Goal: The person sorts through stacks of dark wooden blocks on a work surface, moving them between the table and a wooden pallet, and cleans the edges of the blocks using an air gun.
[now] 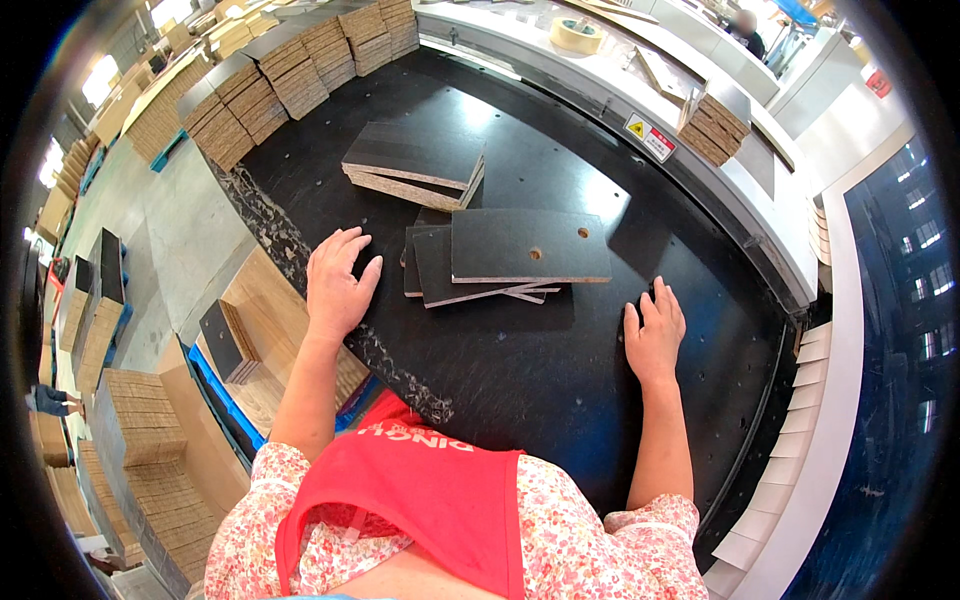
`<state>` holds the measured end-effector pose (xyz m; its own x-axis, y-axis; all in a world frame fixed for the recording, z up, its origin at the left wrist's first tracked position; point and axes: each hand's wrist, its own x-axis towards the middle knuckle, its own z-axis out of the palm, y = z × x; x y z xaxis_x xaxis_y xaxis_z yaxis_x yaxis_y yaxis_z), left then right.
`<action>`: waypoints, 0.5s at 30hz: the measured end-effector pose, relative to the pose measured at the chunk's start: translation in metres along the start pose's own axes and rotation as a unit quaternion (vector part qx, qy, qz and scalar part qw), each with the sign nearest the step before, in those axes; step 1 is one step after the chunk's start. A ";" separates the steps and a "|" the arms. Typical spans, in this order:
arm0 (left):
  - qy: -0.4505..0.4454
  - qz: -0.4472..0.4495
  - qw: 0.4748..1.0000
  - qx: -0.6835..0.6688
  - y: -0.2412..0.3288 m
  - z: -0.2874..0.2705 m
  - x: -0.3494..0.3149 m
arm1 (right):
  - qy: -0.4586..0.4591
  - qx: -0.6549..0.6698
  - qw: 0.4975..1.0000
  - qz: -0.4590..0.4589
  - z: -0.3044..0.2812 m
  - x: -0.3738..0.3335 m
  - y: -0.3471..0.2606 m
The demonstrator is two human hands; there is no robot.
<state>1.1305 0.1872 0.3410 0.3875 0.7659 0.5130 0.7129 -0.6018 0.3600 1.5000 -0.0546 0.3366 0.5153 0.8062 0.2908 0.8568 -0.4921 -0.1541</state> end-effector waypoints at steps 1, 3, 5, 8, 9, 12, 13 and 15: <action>0.001 0.001 1.000 0.000 0.000 -0.001 0.000 | 0.002 0.001 1.000 -0.003 0.000 0.000 0.000; 0.002 0.000 1.000 -0.002 0.001 -0.002 0.000 | 0.007 0.000 1.000 -0.005 0.001 0.000 0.003; 0.001 0.001 1.000 -0.002 0.001 0.000 0.001 | 0.015 0.003 1.000 -0.010 0.003 0.000 0.003; -0.003 0.005 1.000 -0.002 -0.001 0.002 0.000 | 0.023 0.005 1.000 -0.012 0.004 0.000 0.003; -0.002 0.004 1.000 -0.002 -0.001 0.001 -0.001 | 0.025 0.007 1.000 -0.014 0.004 0.000 0.002; -0.003 0.005 1.000 -0.002 -0.001 0.000 0.000 | 0.027 0.009 0.999 -0.013 0.004 0.000 0.002; -0.003 0.006 1.000 -0.001 -0.001 0.000 0.000 | 0.027 0.009 0.999 -0.014 0.005 0.000 0.002; -0.004 0.008 1.000 -0.001 -0.002 0.000 0.000 | 0.028 0.007 0.999 -0.017 0.005 0.000 0.003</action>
<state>1.1294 0.1883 0.3402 0.4031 0.7586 0.5119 0.7058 -0.6138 0.3537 1.5029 -0.0548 0.3314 0.4847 0.8027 0.3475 0.8740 -0.4599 -0.1567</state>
